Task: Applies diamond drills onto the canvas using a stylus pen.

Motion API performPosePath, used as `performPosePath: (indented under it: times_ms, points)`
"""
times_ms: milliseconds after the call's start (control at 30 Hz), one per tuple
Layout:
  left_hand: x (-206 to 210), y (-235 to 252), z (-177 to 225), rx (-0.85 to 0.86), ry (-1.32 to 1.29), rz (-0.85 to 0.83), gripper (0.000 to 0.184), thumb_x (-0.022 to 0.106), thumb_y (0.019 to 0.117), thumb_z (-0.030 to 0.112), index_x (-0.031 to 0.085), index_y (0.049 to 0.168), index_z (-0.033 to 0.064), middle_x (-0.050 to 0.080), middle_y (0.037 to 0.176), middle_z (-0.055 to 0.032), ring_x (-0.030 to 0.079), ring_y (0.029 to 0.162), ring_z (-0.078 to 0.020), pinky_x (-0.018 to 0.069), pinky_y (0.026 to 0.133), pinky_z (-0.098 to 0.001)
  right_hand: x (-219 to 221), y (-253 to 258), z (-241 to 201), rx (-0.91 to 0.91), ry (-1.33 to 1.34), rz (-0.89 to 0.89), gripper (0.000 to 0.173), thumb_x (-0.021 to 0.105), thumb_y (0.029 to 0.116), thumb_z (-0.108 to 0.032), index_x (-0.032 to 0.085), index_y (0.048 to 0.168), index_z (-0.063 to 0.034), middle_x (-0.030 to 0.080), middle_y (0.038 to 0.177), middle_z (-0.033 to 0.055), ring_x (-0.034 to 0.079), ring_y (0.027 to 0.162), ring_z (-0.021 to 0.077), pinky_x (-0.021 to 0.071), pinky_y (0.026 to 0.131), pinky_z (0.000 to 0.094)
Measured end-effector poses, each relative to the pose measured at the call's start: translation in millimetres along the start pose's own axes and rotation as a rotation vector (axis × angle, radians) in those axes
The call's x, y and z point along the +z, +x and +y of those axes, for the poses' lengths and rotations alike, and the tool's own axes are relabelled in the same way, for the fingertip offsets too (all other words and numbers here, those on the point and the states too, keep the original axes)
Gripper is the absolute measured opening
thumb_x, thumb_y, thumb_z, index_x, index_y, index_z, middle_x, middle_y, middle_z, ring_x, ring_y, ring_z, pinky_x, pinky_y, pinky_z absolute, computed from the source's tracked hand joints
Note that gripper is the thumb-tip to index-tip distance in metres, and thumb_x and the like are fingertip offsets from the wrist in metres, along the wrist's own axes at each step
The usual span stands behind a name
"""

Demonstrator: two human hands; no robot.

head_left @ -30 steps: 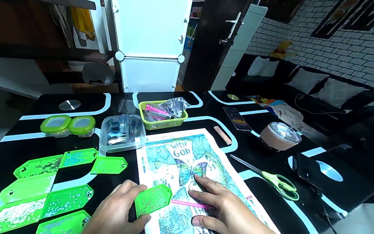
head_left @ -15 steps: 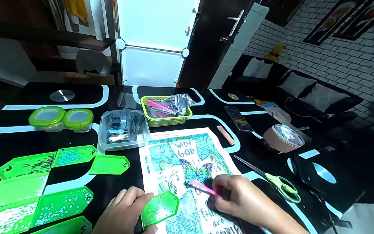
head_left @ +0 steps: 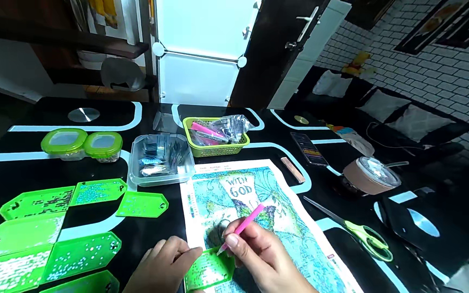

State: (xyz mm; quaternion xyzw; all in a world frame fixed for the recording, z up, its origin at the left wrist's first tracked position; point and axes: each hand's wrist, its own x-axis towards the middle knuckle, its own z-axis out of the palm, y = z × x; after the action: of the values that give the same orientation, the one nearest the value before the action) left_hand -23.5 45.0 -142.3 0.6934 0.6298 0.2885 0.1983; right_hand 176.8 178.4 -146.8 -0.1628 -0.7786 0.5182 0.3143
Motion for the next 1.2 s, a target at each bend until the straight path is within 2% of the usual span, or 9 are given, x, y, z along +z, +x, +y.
performPosePath:
  times_ms: [133, 300, 567, 900, 967, 1033, 1200]
  points:
    - [0.7, -0.9, 0.6, -0.015, -0.005, -0.005, 0.044, 0.079, 0.0862, 0.027, 0.074, 0.124, 0.0053, 0.067, 0.109, -0.0217, 0.065, 0.098, -0.0397, 0.053, 0.082, -0.0527, 2.4, -0.5, 1.9, -0.063, -0.137, -0.045, 0.031, 0.046, 0.1113, -0.023, 0.063, 0.105, 0.0013, 0.064, 0.08, 0.0048, 0.06, 0.066, 0.0029, 0.0514, 0.06, 0.0186]
    - [0.1, -1.0, 0.9, -0.014, -0.001, -0.012, 0.044, 0.078, 0.0868, 0.028, 0.073, 0.124, 0.0057, 0.067, 0.11, -0.0215, 0.065, 0.097, -0.0392, 0.0529, 0.081, -0.0516, 7.0, -1.9, 5.1, -0.117, -0.153, -0.086, 0.03, 0.049, 0.11, -0.021, 0.066, 0.102, 0.0032, 0.067, 0.083, 0.0094, 0.063, 0.072, 0.0063, 0.0533, 0.066, 0.0201]
    - [0.4, -1.3, 0.7, -0.014, 0.013, -0.006, 0.043, 0.078, 0.0862, 0.028, 0.074, 0.123, 0.0066, 0.066, 0.109, -0.0197, 0.064, 0.096, -0.0373, 0.0528, 0.08, -0.0503, 13.4, 0.7, 4.9, -0.137, -0.189, -0.093, 0.03, 0.049, 0.1098, -0.021, 0.066, 0.102, 0.0025, 0.068, 0.087, 0.0106, 0.064, 0.075, 0.0074, 0.054, 0.069, 0.0201]
    - [2.4, -1.0, 0.6, -0.009, 0.017, 0.006, 0.043, 0.079, 0.0841, 0.028, 0.074, 0.122, 0.0077, 0.066, 0.108, -0.0186, 0.064, 0.096, -0.0365, 0.0526, 0.079, -0.0488, 12.9, 0.7, 6.5, -0.143, -0.205, -0.104, 0.03, 0.049, 0.11, -0.021, 0.066, 0.102, 0.0023, 0.067, 0.084, 0.0097, 0.063, 0.072, 0.0068, 0.0527, 0.067, 0.0195]
    - [2.5, -1.2, 0.3, -0.01, 0.019, 0.005, 0.043, 0.079, 0.0845, 0.028, 0.074, 0.123, 0.0083, 0.066, 0.108, -0.0187, 0.064, 0.096, -0.0365, 0.0526, 0.079, -0.049, 10.6, 1.0, 4.9, -0.129, -0.151, -0.079, 0.03, 0.049, 0.11, -0.021, 0.066, 0.103, 0.0033, 0.068, 0.084, 0.0089, 0.063, 0.071, 0.0053, 0.0535, 0.066, 0.0192]
    - [1.8, -1.1, 0.3, -0.011, 0.017, 0.001, 0.044, 0.078, 0.0852, 0.027, 0.074, 0.124, 0.0079, 0.067, 0.109, -0.0193, 0.064, 0.096, -0.0372, 0.0527, 0.08, -0.0497, 6.5, -1.3, 0.7, -0.07, -0.028, -0.025, 0.028, 0.05, 0.1095, -0.02, 0.066, 0.105, 0.0029, 0.069, 0.084, 0.0045, 0.064, 0.071, 0.0025, 0.0548, 0.064, 0.0185]
    - [0.7, -1.0, 0.3, -0.007, 0.018, -0.013, 0.045, 0.078, 0.0845, 0.028, 0.073, 0.125, 0.0073, 0.067, 0.11, -0.02, 0.064, 0.097, -0.0386, 0.0526, 0.08, -0.051, -3.6, -18.9, -9.8, 0.123, 0.29, 0.09, 0.017, 0.053, 0.108, -0.019, 0.066, 0.106, -0.0079, 0.072, 0.086, -0.0037, 0.067, 0.07, 0.0011, 0.0568, 0.061, 0.0186]
